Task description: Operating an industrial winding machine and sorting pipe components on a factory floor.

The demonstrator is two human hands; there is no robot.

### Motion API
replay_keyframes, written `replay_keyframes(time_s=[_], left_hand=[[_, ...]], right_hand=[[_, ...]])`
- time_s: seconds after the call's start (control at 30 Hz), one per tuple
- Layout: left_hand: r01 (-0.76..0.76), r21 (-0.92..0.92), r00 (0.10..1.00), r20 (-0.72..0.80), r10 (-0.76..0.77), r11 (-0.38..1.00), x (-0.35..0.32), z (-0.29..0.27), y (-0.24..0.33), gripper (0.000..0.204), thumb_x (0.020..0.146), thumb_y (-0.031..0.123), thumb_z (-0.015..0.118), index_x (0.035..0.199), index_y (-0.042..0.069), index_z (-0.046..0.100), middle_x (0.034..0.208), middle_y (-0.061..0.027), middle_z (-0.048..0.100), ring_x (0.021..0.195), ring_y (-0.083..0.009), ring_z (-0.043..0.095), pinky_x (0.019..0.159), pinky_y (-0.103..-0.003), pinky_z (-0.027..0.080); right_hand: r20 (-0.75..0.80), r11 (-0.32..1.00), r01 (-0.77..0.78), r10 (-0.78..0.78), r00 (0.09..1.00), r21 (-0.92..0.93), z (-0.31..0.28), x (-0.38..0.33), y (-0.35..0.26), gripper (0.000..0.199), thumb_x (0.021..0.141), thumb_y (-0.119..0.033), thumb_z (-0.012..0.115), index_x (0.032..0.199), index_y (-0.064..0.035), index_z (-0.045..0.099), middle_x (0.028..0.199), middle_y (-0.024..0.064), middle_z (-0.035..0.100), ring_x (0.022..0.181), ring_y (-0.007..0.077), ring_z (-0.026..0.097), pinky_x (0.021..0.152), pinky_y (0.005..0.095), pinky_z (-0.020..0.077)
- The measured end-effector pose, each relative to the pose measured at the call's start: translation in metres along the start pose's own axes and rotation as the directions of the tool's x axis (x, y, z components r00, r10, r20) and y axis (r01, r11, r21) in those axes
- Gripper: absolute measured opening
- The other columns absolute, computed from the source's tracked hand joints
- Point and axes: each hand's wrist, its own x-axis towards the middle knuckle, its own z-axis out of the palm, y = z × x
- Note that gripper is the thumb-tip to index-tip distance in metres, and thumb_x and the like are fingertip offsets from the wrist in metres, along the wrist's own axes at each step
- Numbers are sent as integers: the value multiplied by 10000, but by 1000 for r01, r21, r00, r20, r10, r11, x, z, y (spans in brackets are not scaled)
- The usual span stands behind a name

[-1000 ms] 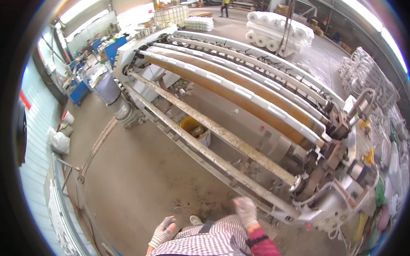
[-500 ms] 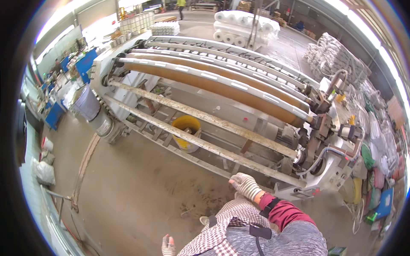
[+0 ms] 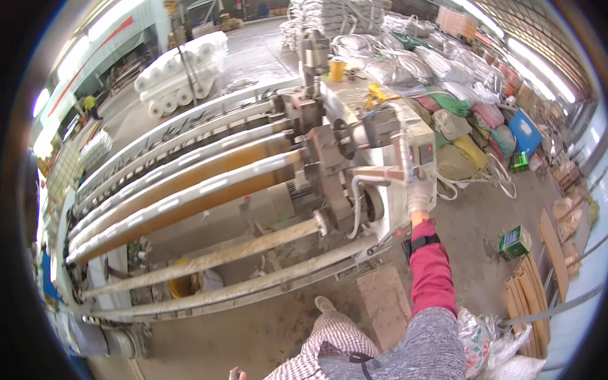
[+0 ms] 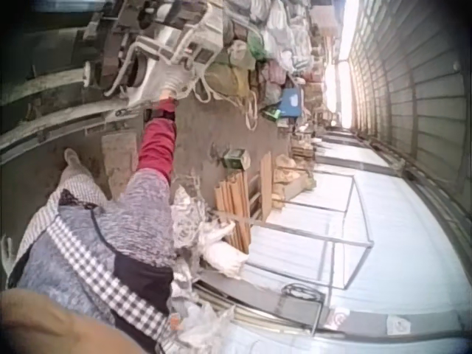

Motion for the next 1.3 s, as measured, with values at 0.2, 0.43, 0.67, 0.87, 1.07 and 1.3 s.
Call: replay_keyframes(time_s=[0.2,0.43,0.67,0.87,1.07,1.3], left_hand=[[43,-172,992,126,-22,984,57,68,108,438,968,237,640,1350,67,511,1241,-80,582,1141,-171,506,970,-292,403],[-101,298,977,208,39,949,90,108,197,476,907,269,677,1308,44,554,1154,-162,653,1089,-228,632,911,-344,505],[-282,494,935,334,120,823,109,107,236,529,959,438,541,1358,92,502,1294,-182,571,1189,-357,552,1002,-408,446],[-303,403,875,476,85,864,147,88,248,563,973,444,528,1397,78,466,1328,-198,549,1231,-360,531,1026,-399,426],[-372,322,765,637,91,871,233,25,217,599,971,438,552,1419,53,451,1392,-237,498,1317,-358,462,1082,-400,373],[-439,-103,465,824,324,893,346,-90,232,668,945,424,614,1459,57,396,1413,-192,497,1341,-291,451,1104,-396,363]], right_hand=[[174,883,209,-147,974,-421,36,135,0,311,862,-302,621,1073,-88,700,1114,171,659,1025,357,606,936,422,455],[405,728,279,-2,914,-626,57,189,52,327,878,-310,616,1122,-97,660,1090,153,631,1028,325,566,913,391,441],[366,834,227,-31,930,-504,22,189,87,242,906,-291,599,1058,-104,623,968,94,594,882,225,544,775,298,432],[-8,979,-149,149,989,-140,-51,75,74,179,930,-274,585,1003,-111,591,864,43,562,757,139,525,657,218,424],[115,722,-635,631,767,277,31,-163,-63,161,947,-275,585,921,-122,543,726,-27,495,584,56,445,525,163,390],[565,603,-743,519,642,291,249,-333,-294,293,947,-240,623,1160,-58,535,603,-27,453,478,70,404,407,217,318]])
